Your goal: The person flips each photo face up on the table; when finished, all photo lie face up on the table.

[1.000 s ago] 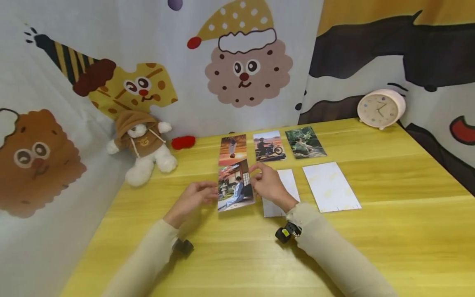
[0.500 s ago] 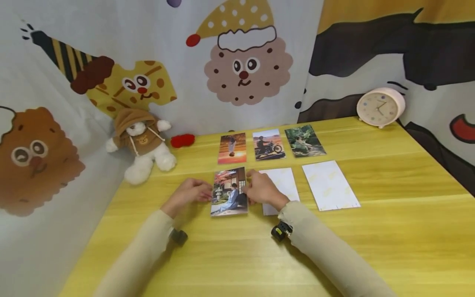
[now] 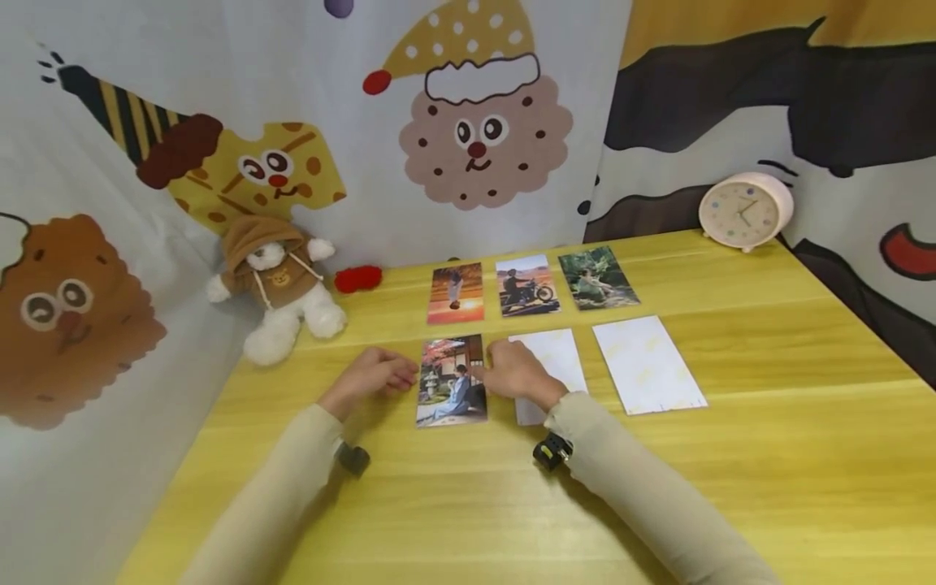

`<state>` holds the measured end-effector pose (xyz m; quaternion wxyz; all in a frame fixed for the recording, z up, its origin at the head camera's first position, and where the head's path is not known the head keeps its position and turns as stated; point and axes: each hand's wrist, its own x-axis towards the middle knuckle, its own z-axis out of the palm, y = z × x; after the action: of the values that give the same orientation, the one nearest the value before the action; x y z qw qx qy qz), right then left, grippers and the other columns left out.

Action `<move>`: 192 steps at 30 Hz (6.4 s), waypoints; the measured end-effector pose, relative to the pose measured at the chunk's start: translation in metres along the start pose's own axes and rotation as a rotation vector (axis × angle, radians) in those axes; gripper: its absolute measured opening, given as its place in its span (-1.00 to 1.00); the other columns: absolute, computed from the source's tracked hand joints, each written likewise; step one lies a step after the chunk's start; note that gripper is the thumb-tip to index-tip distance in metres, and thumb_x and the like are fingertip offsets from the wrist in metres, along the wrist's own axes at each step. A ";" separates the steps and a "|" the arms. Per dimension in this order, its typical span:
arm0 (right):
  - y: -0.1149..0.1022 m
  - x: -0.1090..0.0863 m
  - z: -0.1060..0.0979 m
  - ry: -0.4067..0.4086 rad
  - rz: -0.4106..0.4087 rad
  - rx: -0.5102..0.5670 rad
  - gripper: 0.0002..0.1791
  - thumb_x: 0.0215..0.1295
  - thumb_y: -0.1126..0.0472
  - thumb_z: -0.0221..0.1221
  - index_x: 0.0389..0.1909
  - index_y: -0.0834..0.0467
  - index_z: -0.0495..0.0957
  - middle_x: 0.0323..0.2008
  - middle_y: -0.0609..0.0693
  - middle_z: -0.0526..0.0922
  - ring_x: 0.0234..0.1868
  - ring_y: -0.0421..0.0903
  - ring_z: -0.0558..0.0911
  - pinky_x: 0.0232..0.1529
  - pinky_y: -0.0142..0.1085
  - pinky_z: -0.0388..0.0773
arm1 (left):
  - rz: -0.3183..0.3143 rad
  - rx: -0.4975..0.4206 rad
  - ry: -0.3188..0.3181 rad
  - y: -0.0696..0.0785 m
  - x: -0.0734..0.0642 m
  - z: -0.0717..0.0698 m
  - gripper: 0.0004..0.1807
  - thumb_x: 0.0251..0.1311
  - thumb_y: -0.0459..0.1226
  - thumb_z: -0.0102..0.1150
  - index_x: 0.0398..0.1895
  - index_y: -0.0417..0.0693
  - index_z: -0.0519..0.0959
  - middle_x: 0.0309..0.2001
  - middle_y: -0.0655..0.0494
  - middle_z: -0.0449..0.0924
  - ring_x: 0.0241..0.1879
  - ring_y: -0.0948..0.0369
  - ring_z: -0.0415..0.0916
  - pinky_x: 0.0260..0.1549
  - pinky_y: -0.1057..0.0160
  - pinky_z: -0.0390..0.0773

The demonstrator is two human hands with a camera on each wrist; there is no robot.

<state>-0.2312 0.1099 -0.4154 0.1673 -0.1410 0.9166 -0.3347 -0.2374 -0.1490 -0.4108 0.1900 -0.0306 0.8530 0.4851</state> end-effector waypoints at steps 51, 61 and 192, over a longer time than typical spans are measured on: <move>0.088 -0.087 -0.073 -0.068 0.043 0.036 -0.41 0.53 -0.03 0.05 0.29 0.36 0.34 -0.53 -0.01 0.65 -0.78 -0.17 0.37 -0.71 -0.30 0.37 | 0.168 -0.288 -0.481 0.055 -0.025 0.097 -0.45 0.43 -0.22 -0.03 0.43 -0.23 0.31 0.50 -0.13 0.25 0.46 -0.07 0.32 0.47 0.01 0.31; 0.088 -0.092 -0.067 -0.038 0.085 0.131 -0.15 0.51 -0.05 0.08 0.50 0.47 0.02 -0.56 0.00 0.63 -0.79 -0.23 0.30 -0.74 -0.32 0.33 | 0.193 -0.300 -0.459 0.061 -0.025 0.103 -0.46 0.43 -0.20 0.02 0.40 -0.23 0.35 0.44 -0.16 0.33 0.41 -0.08 0.39 0.44 0.03 0.36; 0.069 -0.070 -0.057 0.054 0.136 -0.161 -0.27 0.48 0.00 0.10 0.46 0.36 0.18 -0.64 0.00 0.64 -0.72 -0.12 0.58 -0.58 -0.29 0.43 | 0.159 0.105 -0.374 0.056 -0.010 0.095 -0.44 0.43 -0.17 0.06 0.40 -0.27 0.39 -0.18 0.04 0.72 -0.40 0.18 0.67 -0.49 0.33 0.63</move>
<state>-0.2008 0.2184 -0.4051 0.1532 -0.0824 0.9521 -0.2515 -0.2131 -0.0407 -0.4051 0.3077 0.1373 0.8266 0.4508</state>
